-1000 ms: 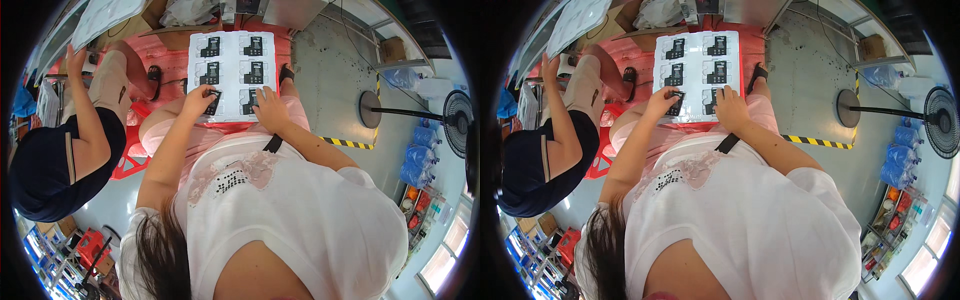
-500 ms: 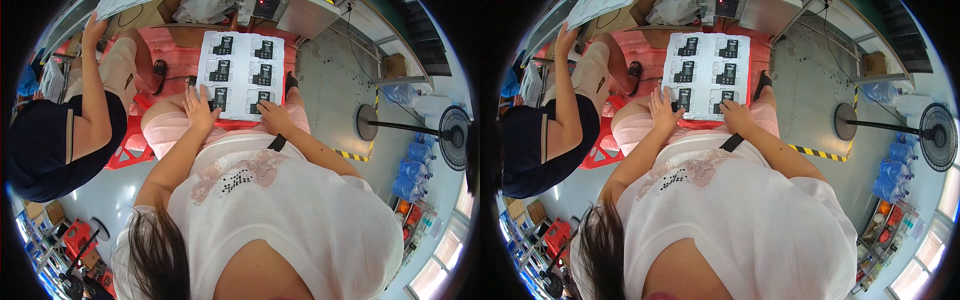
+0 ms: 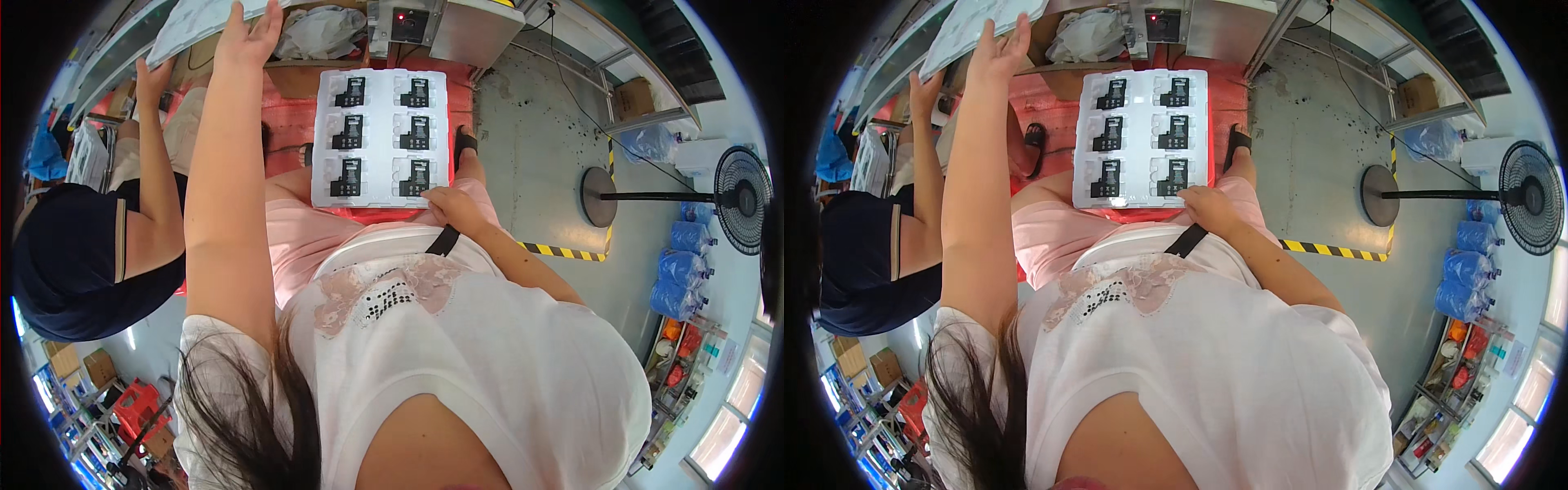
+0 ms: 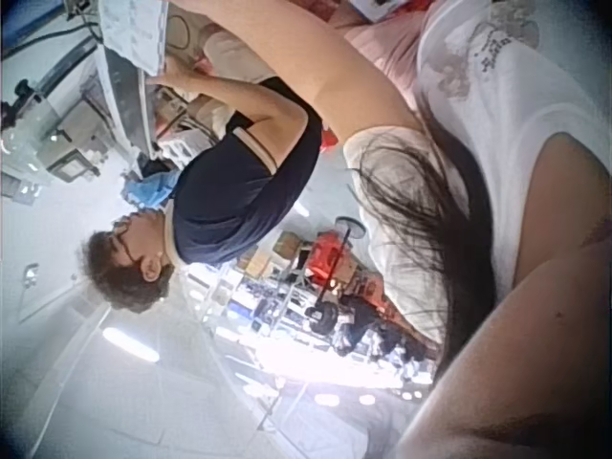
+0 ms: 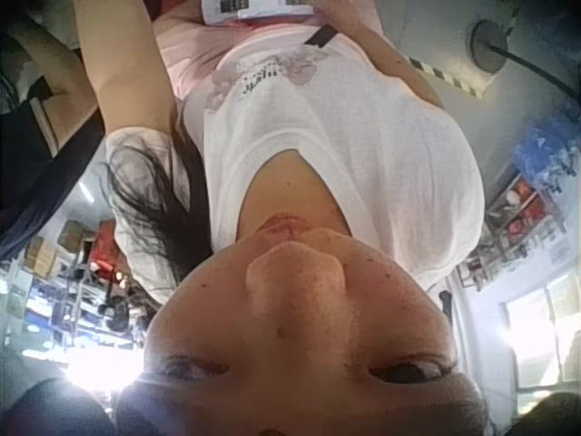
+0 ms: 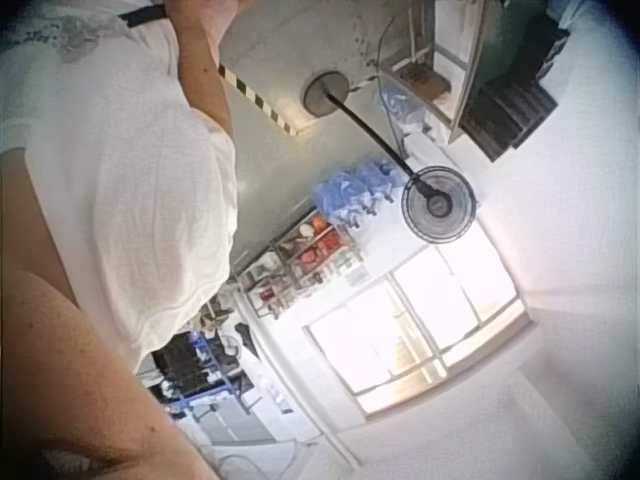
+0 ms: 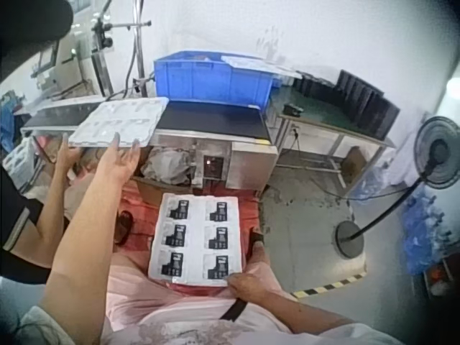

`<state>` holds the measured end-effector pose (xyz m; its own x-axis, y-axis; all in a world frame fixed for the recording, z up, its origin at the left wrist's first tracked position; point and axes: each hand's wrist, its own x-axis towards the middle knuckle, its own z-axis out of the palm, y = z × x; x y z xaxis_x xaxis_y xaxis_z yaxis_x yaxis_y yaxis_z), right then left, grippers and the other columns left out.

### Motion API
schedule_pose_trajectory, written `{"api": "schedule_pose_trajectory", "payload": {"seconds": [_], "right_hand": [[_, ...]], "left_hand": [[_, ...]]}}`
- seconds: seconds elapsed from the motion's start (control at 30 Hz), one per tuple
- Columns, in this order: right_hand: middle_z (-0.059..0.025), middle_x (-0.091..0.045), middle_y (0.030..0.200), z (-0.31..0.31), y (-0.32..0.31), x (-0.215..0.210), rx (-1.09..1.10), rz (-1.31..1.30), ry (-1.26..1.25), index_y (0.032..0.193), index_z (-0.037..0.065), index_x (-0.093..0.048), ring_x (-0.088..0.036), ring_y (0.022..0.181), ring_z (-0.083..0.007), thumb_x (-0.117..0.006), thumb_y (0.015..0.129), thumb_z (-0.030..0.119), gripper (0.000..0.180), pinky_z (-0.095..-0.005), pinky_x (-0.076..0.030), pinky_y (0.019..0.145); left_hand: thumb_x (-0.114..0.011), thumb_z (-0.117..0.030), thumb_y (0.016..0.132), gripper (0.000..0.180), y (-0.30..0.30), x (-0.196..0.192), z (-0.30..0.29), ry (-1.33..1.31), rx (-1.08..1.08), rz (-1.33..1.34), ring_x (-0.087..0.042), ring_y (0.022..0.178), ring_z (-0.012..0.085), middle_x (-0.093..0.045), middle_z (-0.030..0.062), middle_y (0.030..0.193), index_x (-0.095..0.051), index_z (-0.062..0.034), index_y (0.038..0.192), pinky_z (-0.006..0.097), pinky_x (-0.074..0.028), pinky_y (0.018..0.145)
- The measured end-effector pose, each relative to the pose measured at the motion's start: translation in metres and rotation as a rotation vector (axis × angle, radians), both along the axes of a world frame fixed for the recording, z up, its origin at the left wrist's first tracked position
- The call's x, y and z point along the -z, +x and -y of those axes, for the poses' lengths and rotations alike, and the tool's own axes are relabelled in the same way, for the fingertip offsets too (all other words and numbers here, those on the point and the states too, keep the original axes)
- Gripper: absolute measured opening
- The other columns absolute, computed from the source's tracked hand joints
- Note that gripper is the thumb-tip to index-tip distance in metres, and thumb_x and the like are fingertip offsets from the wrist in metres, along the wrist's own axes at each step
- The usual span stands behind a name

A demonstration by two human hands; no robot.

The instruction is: The worker is assembling small electronic components into structured white plastic trays.

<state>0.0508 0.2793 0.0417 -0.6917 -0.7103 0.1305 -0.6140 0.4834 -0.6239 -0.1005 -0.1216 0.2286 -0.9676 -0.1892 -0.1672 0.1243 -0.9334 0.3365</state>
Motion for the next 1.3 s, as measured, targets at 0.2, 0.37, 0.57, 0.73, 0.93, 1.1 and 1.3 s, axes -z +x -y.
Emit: {"api": "schedule_pose_trajectory", "payload": {"seconds": [0.2, 0.37, 0.57, 0.73, 0.93, 1.1, 1.3], "right_hand": [[-0.0132, -0.061, 0.087, -0.003, 0.004, -0.005, 0.039, 0.133, 0.015, 0.098, 0.005, -0.059, -0.059, 0.082, -0.0310, -0.053, 0.078, 0.005, 0.021, -0.0411, -0.048, 0.070], [-0.0144, -0.061, 0.086, -0.001, 0.001, 0.003, 0.075, 0.004, -0.084, 0.095, 0.003, -0.060, -0.059, 0.080, -0.0324, -0.053, 0.080, 0.006, 0.017, -0.0412, -0.048, 0.069], [-0.0122, -0.064, 0.087, 0.015, -0.018, -0.011, 0.386, 0.079, -0.234, 0.096, 0.001, -0.062, -0.062, 0.077, -0.0237, -0.056, 0.085, 0.011, 0.016, -0.0327, -0.048, 0.068], [-0.0060, -0.064, 0.088, 0.043, -0.038, -0.027, 0.497, 0.638, -0.438, 0.100, 0.000, -0.061, -0.061, 0.076, -0.0145, -0.049, 0.092, 0.031, 0.034, -0.0250, -0.046, 0.066], [-0.0150, -0.062, 0.077, 0.055, -0.051, -0.024, 0.397, 0.926, -0.218, 0.100, -0.003, -0.060, -0.060, 0.073, -0.0182, -0.049, 0.087, 0.049, 0.055, -0.0310, -0.046, 0.063], [-0.0205, -0.060, 0.078, 0.040, -0.030, 0.002, 0.653, 0.419, -0.050, 0.092, -0.003, -0.059, -0.060, 0.078, -0.0335, -0.057, 0.083, 0.036, 0.040, -0.0414, -0.046, 0.071], [-0.0198, -0.060, 0.089, 0.009, -0.031, 0.019, 0.712, -0.158, 0.072, 0.090, -0.002, -0.059, -0.059, 0.083, -0.0319, -0.062, 0.080, 0.029, 0.032, -0.0391, -0.046, 0.075]], "left_hand": [[-0.051, -0.038, 0.091, 0.030, 0.042, 0.027, -0.015, -0.308, -0.117, 0.261, -0.040, 0.064, 0.0153, -0.051, 0.0023, 0.087, -0.050, -0.0094, 0.100, 0.033, -0.039, 0.057], [-0.050, -0.032, 0.093, 0.036, 0.123, 0.063, -0.035, -0.396, -0.084, 0.247, -0.054, 0.099, 0.0178, -0.055, 0.0022, 0.116, -0.047, -0.0135, 0.123, 0.031, -0.045, 0.071], [-0.045, -0.016, 0.094, 0.038, 0.226, 0.131, -0.015, -0.296, 0.008, 0.300, -0.049, 0.116, 0.0203, -0.051, 0.0051, 0.125, -0.039, -0.0102, 0.131, 0.038, -0.044, 0.094], [-0.049, -0.012, 0.092, 0.042, 0.276, 0.122, -0.021, -0.560, 0.085, 0.443, -0.050, 0.115, 0.0181, -0.051, 0.0028, 0.124, -0.037, -0.0115, 0.132, 0.037, -0.044, 0.094], [-0.054, -0.010, 0.088, 0.039, 0.277, 0.145, -0.021, -0.695, 0.280, 0.493, -0.057, 0.099, 0.0155, -0.058, 0.0051, 0.112, -0.045, -0.0043, 0.125, 0.027, -0.047, 0.085], [-0.055, -0.010, 0.087, 0.035, 0.240, 0.169, -0.042, -0.916, 0.347, 0.502, -0.058, 0.093, 0.0166, -0.061, 0.0063, 0.103, -0.050, -0.0011, 0.120, 0.027, -0.046, 0.081], [-0.058, -0.017, 0.081, 0.040, 0.206, 0.224, -0.058, -1.587, 0.255, 0.537, -0.060, 0.090, 0.0321, -0.061, 0.0224, 0.100, -0.054, -0.0013, 0.118, 0.038, -0.045, 0.083]]}}
